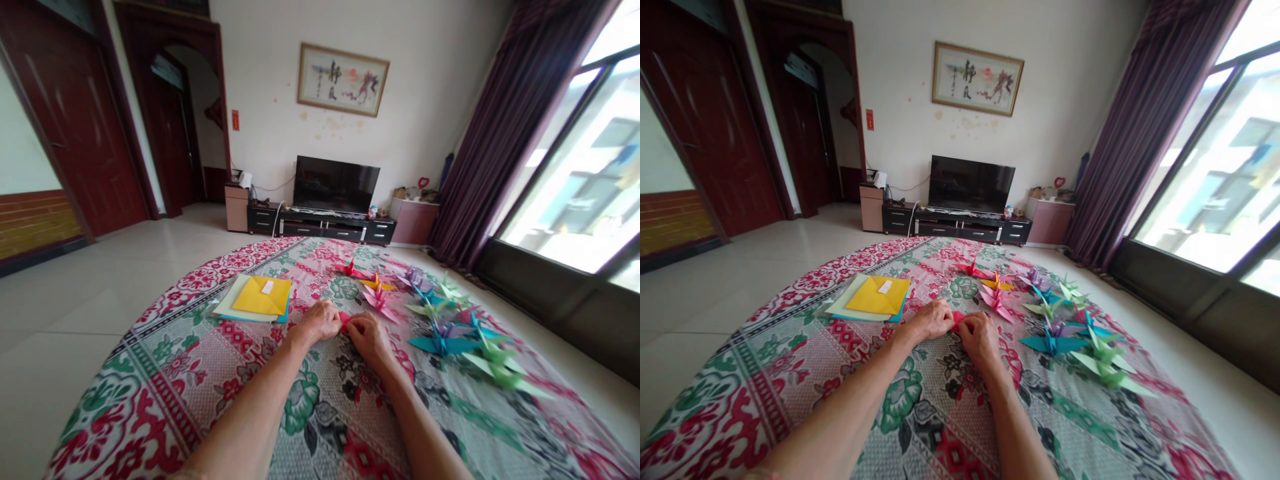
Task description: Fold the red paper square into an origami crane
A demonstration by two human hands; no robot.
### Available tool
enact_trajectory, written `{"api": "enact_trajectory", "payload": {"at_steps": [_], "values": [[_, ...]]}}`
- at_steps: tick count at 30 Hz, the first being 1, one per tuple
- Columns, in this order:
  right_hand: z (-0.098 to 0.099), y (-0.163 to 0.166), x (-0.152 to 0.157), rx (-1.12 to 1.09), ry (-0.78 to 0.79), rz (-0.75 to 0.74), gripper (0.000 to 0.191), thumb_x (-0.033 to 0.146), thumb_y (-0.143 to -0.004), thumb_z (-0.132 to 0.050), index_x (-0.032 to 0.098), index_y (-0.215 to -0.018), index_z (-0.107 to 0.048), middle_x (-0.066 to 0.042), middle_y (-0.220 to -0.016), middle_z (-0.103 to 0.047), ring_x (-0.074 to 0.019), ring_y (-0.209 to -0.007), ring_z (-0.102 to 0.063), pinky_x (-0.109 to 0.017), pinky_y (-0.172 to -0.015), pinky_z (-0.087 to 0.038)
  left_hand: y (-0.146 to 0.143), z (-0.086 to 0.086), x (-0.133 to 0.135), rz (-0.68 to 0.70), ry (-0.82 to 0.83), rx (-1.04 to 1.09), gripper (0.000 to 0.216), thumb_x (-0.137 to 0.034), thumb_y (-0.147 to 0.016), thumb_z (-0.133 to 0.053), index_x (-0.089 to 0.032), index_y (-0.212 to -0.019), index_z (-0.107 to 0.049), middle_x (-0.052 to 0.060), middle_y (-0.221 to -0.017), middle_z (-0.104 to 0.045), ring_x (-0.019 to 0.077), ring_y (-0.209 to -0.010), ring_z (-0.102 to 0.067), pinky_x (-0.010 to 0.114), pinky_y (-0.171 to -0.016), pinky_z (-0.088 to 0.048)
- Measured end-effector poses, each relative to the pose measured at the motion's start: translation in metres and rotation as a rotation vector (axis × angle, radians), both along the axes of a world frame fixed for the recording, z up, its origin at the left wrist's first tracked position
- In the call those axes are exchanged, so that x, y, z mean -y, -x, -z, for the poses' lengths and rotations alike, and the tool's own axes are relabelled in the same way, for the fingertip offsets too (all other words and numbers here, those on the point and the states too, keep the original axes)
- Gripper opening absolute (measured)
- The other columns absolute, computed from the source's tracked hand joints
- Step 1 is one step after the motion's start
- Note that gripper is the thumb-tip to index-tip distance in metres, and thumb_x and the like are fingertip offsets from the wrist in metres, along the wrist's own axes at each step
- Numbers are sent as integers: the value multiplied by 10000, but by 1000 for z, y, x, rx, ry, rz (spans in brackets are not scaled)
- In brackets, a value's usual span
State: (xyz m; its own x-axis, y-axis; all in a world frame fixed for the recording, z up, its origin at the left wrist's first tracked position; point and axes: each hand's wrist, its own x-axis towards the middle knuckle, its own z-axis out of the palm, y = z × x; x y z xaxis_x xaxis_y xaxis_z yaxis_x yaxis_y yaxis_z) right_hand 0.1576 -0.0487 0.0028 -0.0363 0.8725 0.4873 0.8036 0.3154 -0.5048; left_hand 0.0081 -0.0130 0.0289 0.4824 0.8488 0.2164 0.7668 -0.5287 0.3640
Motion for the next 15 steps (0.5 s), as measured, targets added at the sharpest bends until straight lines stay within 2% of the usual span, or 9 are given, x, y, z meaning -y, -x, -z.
{"api": "enact_trajectory", "payload": {"at_steps": [4, 7, 12, 15], "values": [[5, 1, -4, 3, -16, 60, 191, 213, -736, -517, 169, -654, -684, -73, -796, -670, -179, -773, -590, -291, -754, -429, 1, -2, -2, -5, 41, 29, 225, -184, -717, -464, -128, -644, -670, 64, -759, -610, 141, -651, -531, 240, -613, -405], [7, 1, -5, 3, -21, 83, 181, 202, -727, -522, 160, -652, -681, -73, -791, -665, -174, -765, -586, -285, -753, -425, 7, -1, -6, 46, 91, 69, 219, -204, -707, -477, -132, -640, -673, 45, -751, -605, 122, -626, -519, 221, -574, -382], [7, 2, -4, 10, -19, 87, 194, 203, -731, -511, 164, -632, -673, -68, -785, -663, -166, -747, -580, -277, -741, -420, 16, 4, -14, 126, 125, 102, 213, -227, -702, -492, -166, -688, -696, 21, -799, -616, 100, -646, -523, 188, -598, -395], [6, 2, -3, 15, -9, 84, 192, 201, -729, -511, 171, -618, -665, -63, -782, -665, -165, -748, -578, -272, -733, -417, 16, 7, -17, 128, 120, 105, 210, -223, -695, -497, -169, -700, -700, 24, -789, -619, 108, -670, -531, 196, -632, -412]]}}
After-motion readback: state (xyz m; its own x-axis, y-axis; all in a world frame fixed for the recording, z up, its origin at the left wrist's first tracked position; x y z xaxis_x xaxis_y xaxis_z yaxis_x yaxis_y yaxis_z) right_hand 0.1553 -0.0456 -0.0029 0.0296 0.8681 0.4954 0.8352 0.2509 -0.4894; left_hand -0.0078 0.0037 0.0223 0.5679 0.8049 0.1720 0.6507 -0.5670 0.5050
